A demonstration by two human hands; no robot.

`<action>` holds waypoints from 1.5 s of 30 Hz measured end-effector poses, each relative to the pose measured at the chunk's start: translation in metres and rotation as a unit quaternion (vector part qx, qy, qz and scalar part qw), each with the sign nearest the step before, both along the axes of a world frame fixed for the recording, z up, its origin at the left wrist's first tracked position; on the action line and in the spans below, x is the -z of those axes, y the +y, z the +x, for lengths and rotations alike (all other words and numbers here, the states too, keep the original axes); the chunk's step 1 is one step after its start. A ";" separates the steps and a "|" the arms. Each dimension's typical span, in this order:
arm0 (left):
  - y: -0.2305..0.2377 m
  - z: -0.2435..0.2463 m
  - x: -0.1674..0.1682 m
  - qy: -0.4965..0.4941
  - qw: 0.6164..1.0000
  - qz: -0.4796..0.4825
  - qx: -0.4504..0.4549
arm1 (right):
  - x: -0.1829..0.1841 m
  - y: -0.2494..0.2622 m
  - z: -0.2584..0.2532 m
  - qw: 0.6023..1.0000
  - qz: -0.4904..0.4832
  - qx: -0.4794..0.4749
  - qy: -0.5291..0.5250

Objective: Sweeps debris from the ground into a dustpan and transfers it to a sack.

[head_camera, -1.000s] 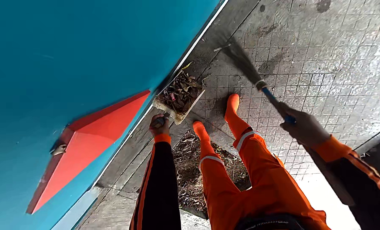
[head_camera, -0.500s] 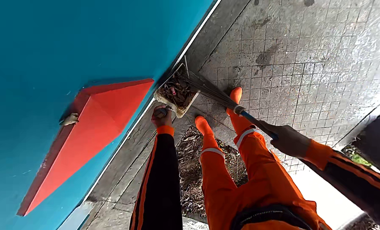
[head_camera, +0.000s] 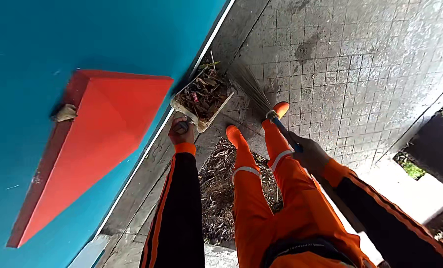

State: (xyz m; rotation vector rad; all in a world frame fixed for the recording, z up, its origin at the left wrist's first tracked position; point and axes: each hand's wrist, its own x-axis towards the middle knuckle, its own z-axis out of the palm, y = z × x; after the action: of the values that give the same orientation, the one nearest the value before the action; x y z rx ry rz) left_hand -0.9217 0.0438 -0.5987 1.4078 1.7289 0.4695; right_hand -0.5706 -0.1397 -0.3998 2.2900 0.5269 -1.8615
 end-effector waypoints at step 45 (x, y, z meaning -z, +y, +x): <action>-0.116 -0.202 -0.010 0.062 0.971 -0.019 -0.230 | -0.035 0.017 -0.119 0.877 -0.030 -0.462 0.127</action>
State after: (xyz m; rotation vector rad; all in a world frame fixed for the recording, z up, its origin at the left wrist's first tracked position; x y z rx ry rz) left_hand -1.1235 -0.0727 -0.5889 1.0199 2.1648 0.6019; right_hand -0.6899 -0.1232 -0.3652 1.3113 1.2860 -1.5866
